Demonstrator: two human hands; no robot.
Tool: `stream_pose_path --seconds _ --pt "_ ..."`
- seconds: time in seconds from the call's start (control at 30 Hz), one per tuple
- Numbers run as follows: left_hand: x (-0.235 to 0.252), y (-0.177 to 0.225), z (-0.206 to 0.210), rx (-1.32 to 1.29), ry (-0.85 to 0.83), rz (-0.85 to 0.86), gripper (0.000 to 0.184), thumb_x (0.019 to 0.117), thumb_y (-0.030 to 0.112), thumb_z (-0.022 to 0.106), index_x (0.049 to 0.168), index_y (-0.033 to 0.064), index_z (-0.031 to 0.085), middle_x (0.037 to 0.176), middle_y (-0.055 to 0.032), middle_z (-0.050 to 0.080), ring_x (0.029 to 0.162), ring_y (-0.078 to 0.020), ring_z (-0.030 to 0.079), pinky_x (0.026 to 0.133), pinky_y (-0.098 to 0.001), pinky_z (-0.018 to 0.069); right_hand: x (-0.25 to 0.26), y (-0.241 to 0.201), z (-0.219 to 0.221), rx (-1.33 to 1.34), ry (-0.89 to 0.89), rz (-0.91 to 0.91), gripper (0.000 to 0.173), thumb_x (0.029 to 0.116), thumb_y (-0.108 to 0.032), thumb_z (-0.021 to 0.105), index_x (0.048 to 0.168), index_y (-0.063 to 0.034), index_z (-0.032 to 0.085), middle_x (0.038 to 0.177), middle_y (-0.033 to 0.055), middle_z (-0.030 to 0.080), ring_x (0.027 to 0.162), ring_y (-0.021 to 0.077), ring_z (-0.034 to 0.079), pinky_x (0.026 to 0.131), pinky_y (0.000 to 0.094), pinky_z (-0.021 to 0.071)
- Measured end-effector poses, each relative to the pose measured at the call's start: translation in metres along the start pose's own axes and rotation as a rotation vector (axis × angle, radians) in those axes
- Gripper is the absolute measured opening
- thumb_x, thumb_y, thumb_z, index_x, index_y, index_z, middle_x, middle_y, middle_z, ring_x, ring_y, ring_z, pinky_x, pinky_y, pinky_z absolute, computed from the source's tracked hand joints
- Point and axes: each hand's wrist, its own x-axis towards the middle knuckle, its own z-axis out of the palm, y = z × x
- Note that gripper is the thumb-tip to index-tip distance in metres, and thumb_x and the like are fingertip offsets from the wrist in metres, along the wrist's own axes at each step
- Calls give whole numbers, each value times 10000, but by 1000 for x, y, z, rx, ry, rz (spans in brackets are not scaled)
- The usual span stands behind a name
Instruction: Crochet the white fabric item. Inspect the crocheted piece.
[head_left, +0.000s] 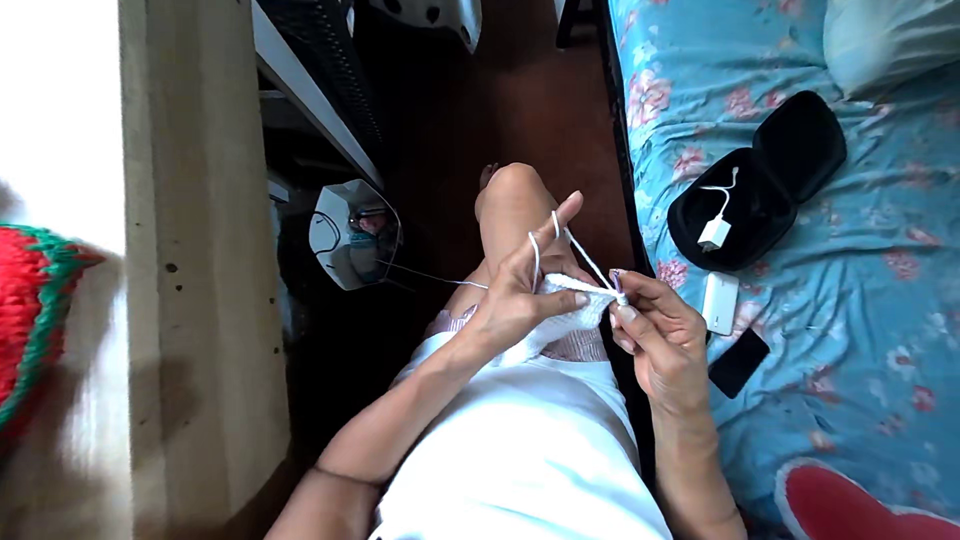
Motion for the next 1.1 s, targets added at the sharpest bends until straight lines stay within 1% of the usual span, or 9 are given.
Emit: stream_pose_path --seconds 0.07,0.2,0.33,0.5,0.6,0.7,0.87,1.0,1.1 --pt "-1 0 -1 -53 13 -46 939 832 -171 609 1627 187 260 933 -91 739 777 -118 705 722 -230 585 1 4 -5 -70 -7 -42 303 1004 -68 588 1273 -115 719 1017 -45 723 715 -46 565 609 122 460" --pt "-2 2 0 -73 23 -76 889 832 -168 593 1609 151 301 932 -80 739 770 -105 699 722 -224 580 1 8 -14 -176 -46 -102 298 1024 -104 576 1283 -132 721 960 -65 685 718 -60 532 623 110 438" --pt "-1 1 6 -18 66 -37 822 854 -144 611 1589 99 337 901 -66 735 744 -91 693 710 -215 581 0 5 -16 -273 -97 -126 306 1029 -76 543 1290 -79 704 970 -36 678 760 -57 545 675 109 459" --pt "-2 3 5 -35 127 -44 702 863 -126 614 1518 66 451 869 -57 740 717 -81 690 682 -216 581 1 6 -15 -159 -32 -80 281 1002 -73 598 1240 -122 737 996 -68 720 747 -59 574 656 118 478" --pt "-2 6 1 -67 140 -79 665 878 -111 600 1507 66 474 856 -76 739 710 -94 692 688 -236 586 2 7 -20 -396 -60 -211 247 1005 -71 593 1186 -81 761 903 -24 663 806 -39 578 743 109 496" --pt "-4 5 -1 -62 146 -74 649 884 -114 607 1498 54 484 844 -78 739 697 -94 690 688 -238 588 2 1 -24 -749 -64 -352 280 1018 -79 550 1157 -129 787 803 29 615 739 26 555 689 160 466" --pt "-5 7 3 -4 163 -38 663 858 -130 643 1482 47 505 825 -72 733 674 -88 679 662 -223 580 1 -9 -18 -1083 -31 -493 329 982 -23 542 1126 -145 812 785 97 658 716 158 616 623 254 482" --pt "-7 10 7 73 158 -22 696 841 -143 648 1494 32 481 808 -58 733 662 -73 676 651 -201 572 1 -7 -12 -1167 -3 -552 322 959 -6 558 1109 -130 814 775 111 663 696 191 623 588 274 475" --pt "-6 11 7 117 175 -10 695 846 -129 653 1498 34 474 802 -42 731 650 -59 667 634 -191 565 1 -5 -16 -1076 8 -550 294 977 -17 559 1093 -110 813 796 111 671 717 160 621 629 246 486"
